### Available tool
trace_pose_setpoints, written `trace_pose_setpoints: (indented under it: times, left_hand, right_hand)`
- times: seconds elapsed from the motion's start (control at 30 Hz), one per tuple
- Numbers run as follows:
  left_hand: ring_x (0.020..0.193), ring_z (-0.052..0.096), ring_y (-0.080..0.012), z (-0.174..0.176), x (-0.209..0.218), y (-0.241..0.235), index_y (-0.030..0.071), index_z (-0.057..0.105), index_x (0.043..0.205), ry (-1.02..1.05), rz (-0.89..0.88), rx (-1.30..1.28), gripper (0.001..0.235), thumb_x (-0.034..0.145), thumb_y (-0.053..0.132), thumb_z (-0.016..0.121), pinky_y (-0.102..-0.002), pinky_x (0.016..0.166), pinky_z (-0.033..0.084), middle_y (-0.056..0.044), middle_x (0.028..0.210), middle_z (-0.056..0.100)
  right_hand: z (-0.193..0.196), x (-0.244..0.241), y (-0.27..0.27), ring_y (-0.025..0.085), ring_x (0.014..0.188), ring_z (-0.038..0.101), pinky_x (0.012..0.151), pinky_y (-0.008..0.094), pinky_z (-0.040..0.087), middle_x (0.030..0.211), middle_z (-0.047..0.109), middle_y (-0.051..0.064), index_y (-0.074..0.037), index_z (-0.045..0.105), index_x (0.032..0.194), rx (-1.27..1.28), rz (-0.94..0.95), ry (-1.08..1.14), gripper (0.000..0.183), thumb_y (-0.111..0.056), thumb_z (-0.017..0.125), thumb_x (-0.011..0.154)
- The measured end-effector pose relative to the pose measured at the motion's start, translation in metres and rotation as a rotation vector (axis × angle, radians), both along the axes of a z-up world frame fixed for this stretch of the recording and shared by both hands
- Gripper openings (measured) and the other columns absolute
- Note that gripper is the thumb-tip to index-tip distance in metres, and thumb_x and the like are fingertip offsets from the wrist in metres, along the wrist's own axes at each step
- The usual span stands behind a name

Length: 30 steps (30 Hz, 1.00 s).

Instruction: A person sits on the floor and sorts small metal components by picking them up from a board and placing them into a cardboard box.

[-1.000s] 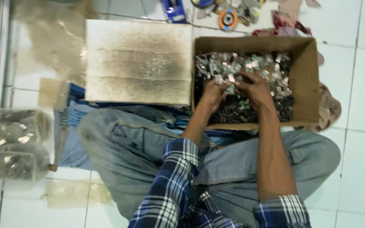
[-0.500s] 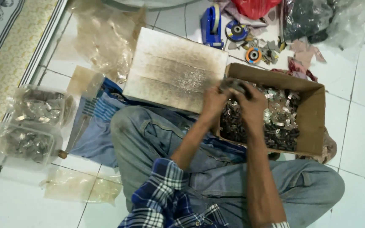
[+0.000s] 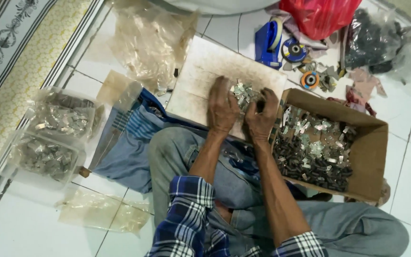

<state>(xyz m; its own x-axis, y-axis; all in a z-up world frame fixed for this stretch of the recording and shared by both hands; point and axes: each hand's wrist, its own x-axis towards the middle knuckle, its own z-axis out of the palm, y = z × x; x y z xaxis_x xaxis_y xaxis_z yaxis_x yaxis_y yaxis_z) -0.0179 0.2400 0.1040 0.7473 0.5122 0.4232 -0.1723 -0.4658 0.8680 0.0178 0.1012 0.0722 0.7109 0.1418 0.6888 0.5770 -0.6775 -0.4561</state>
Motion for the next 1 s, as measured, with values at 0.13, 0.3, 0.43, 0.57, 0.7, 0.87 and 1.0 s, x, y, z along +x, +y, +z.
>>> trace_pose_setpoints:
  times: [0.13, 0.3, 0.43, 0.57, 0.7, 0.87, 1.0]
  left_hand:
    - [0.08, 0.063, -0.0292, 0.02, -0.01, 0.003, 0.012, 0.065, 0.104, 0.015, 0.284, 0.25, 0.019, 0.085, 0.014, 0.062, -0.043, 0.075, 0.05, -0.003, 0.086, 0.055]
    - [0.063, 0.061, -0.0251, -0.006, -0.004, -0.006, 0.016, 0.066, 0.084, -0.219, 0.204, 0.313, 0.009, 0.077, 0.014, 0.071, -0.04, 0.069, 0.045, 0.0, 0.066, 0.059]
    - [0.062, 0.062, -0.0191, 0.028, -0.009, 0.001, 0.019, 0.061, 0.072, -0.042, 0.097, 0.306, 0.013, 0.085, 0.018, 0.062, -0.036, 0.077, 0.044, 0.007, 0.058, 0.057]
    - [0.064, 0.063, -0.0311, 0.022, -0.012, 0.002, 0.018, 0.061, 0.07, -0.017, 0.033, 0.28, 0.009, 0.078, 0.017, 0.063, -0.041, 0.07, 0.045, -0.003, 0.061, 0.056]
    - [0.06, 0.063, -0.0303, 0.019, -0.019, -0.005, 0.02, 0.057, 0.057, 0.046, -0.045, 0.424, 0.019, 0.075, 0.021, 0.066, -0.039, 0.065, 0.044, -0.003, 0.054, 0.055]
    - [0.068, 0.063, -0.0299, 0.015, -0.017, -0.009, 0.017, 0.063, 0.075, 0.047, -0.083, 0.427, 0.012, 0.085, 0.024, 0.061, -0.04, 0.071, 0.044, -0.003, 0.067, 0.059]
    - [0.077, 0.066, -0.0287, -0.007, -0.014, -0.008, 0.016, 0.066, 0.087, 0.03, -0.048, 0.474, 0.011, 0.088, 0.027, 0.062, -0.04, 0.075, 0.046, -0.002, 0.075, 0.059]
  right_hand:
    - [-0.018, 0.002, -0.006, 0.036, 0.094, 0.066, 0.087, 0.046, 0.054, 0.102, 0.064, 0.013, -0.006, 0.066, 0.116, -0.095, -0.164, -0.004, 0.042, -0.022, 0.085, 0.082]
    - [-0.04, 0.002, -0.011, 0.026, 0.1, 0.062, 0.086, 0.043, 0.047, 0.105, 0.062, -0.003, -0.024, 0.068, 0.11, -0.311, -0.156, 0.234, 0.043, -0.033, 0.083, 0.07]
    - [0.0, 0.0, 0.001, 0.029, 0.097, 0.065, 0.082, 0.044, 0.05, 0.107, 0.063, 0.0, -0.025, 0.071, 0.114, -0.288, -0.076, 0.204, 0.033, -0.031, 0.079, 0.083]
    - [0.011, -0.005, 0.006, 0.038, 0.084, 0.068, 0.074, 0.045, 0.055, 0.089, 0.065, 0.011, -0.013, 0.07, 0.102, 0.017, 0.024, 0.152, 0.022, -0.019, 0.079, 0.083]
    - [0.004, -0.016, 0.002, 0.029, 0.073, 0.067, 0.072, 0.041, 0.05, 0.078, 0.065, 0.003, -0.02, 0.069, 0.087, -0.106, 0.003, 0.101, 0.018, -0.031, 0.081, 0.079]
    - [0.012, -0.016, 0.007, 0.024, 0.092, 0.067, 0.084, 0.039, 0.048, 0.098, 0.065, 0.0, -0.024, 0.069, 0.103, -0.213, -0.04, 0.187, 0.012, -0.031, 0.067, 0.093]
    - [0.023, -0.019, 0.009, 0.033, 0.109, 0.068, 0.093, 0.043, 0.052, 0.123, 0.065, 0.011, -0.022, 0.067, 0.126, -0.102, 0.032, 0.249, 0.025, -0.022, 0.057, 0.104]
